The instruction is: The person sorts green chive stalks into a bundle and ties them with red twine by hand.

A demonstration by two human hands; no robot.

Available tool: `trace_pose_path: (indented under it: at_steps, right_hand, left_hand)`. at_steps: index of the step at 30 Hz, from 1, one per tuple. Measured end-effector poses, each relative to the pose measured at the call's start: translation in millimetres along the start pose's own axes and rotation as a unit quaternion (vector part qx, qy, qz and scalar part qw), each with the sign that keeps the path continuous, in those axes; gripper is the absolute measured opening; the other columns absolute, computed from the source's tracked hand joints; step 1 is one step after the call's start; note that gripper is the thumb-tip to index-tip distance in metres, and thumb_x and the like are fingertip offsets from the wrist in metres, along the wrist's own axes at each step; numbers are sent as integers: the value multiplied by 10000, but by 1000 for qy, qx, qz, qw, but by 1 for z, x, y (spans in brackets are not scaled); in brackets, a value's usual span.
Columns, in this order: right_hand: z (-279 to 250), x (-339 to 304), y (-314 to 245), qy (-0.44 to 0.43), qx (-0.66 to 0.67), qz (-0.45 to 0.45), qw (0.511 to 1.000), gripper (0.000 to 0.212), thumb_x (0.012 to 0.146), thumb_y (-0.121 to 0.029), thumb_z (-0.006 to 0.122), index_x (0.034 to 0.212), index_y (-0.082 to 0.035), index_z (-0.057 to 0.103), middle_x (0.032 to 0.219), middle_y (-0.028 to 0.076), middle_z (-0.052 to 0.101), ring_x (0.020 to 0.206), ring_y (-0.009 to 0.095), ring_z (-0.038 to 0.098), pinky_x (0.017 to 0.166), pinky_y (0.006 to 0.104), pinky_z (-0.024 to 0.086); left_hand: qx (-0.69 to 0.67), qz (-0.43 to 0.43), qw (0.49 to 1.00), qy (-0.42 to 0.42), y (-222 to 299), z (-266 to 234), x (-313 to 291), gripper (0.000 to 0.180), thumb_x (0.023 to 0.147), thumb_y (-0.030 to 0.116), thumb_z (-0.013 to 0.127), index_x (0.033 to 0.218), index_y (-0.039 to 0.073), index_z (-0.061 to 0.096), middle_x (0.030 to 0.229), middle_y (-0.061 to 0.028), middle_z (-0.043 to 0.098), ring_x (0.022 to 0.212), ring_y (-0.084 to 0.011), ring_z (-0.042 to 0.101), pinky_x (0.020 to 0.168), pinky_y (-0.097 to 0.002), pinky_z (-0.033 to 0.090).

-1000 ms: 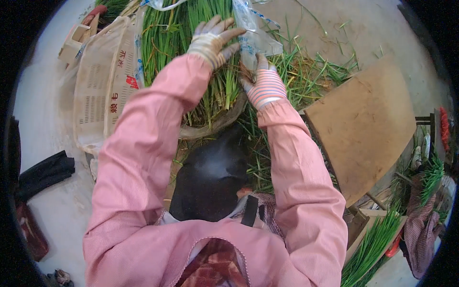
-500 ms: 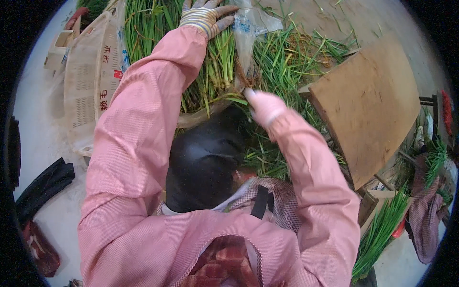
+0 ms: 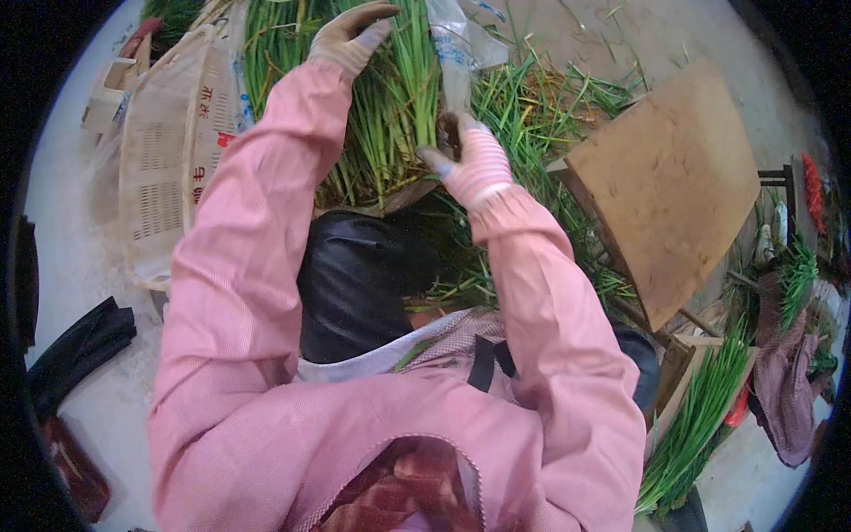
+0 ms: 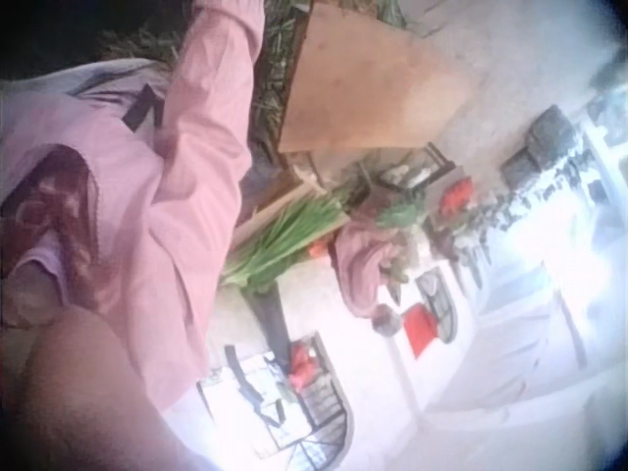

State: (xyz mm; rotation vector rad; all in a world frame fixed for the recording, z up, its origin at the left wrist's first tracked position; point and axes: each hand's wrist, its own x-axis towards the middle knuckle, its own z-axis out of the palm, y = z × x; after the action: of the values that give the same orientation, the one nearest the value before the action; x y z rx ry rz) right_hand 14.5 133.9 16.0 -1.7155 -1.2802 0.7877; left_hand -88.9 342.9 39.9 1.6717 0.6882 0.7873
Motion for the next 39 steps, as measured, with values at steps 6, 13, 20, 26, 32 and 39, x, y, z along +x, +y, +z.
trace_pose_path:
  at_steps: [6, 13, 20, 26, 32, 39]
  right_hand:
    - [43, 21, -3, -43, -109, 164, 980, 803, 556, -376, 738, 1114, 71, 374, 1059, 232, 499, 984, 309, 498, 846, 326, 400]
    - [63, 33, -15, -75, -210, 200, 954, 669, 667, -349, 671, 1150, -1, 366, 1094, 134, 503, 967, 267, 496, 842, 315, 408]
    - [133, 37, -43, -136, -155, 272, 940, 581, 868, -441, 231, 1209, 9, 366, 1157, 157, 475, 1039, 208, 466, 847, 286, 375]
    - [105, 2, -80, -182, -195, -10, 964, 441, 682, -192, 628, 1042, 17, 481, 880, 198, 570, 841, 302, 563, 690, 319, 446]
    - [18, -22, 15, 121, 112, 150, 975, 102, 775, -62, 551, 871, -29, 565, 775, 47, 573, 651, 109, 473, 618, 240, 428]
    - [63, -13, -32, -16, 64, 222, 973, 619, 619, -359, 710, 1025, 30, 452, 932, 157, 552, 853, 230, 530, 774, 306, 433]
  left_hand:
    - [-75, -212, 939, 262, -1, -27, -98, 407, 683, 128, 667, 1043, 32, 503, 953, -116, 578, 786, -218, 561, 717, -309, 476]
    - [-29, -365, 910, 193, -10, 20, -98, 916, 518, 257, 795, 1241, 33, 279, 1169, -194, 425, 1064, -281, 417, 874, -398, 373]
    - [-159, -335, 919, 138, -27, -21, -110, 997, 461, 205, 824, 1239, 29, 227, 1103, -167, 491, 947, -243, 511, 833, -314, 416]
    - [-106, -491, 850, 160, -24, -34, -104, 928, 554, 213, 776, 1262, 28, 205, 1126, -112, 512, 1083, -239, 433, 920, -290, 335]
    - [-266, -358, 891, 89, -53, -37, -111, 228, 762, 173, 579, 962, 66, 598, 1013, -95, 572, 921, -228, 544, 801, -339, 433]
    - [-482, -323, 812, 62, 6, -61, -132, 247, 745, 108, 587, 942, -30, 534, 808, -183, 602, 710, -280, 609, 621, -374, 531]
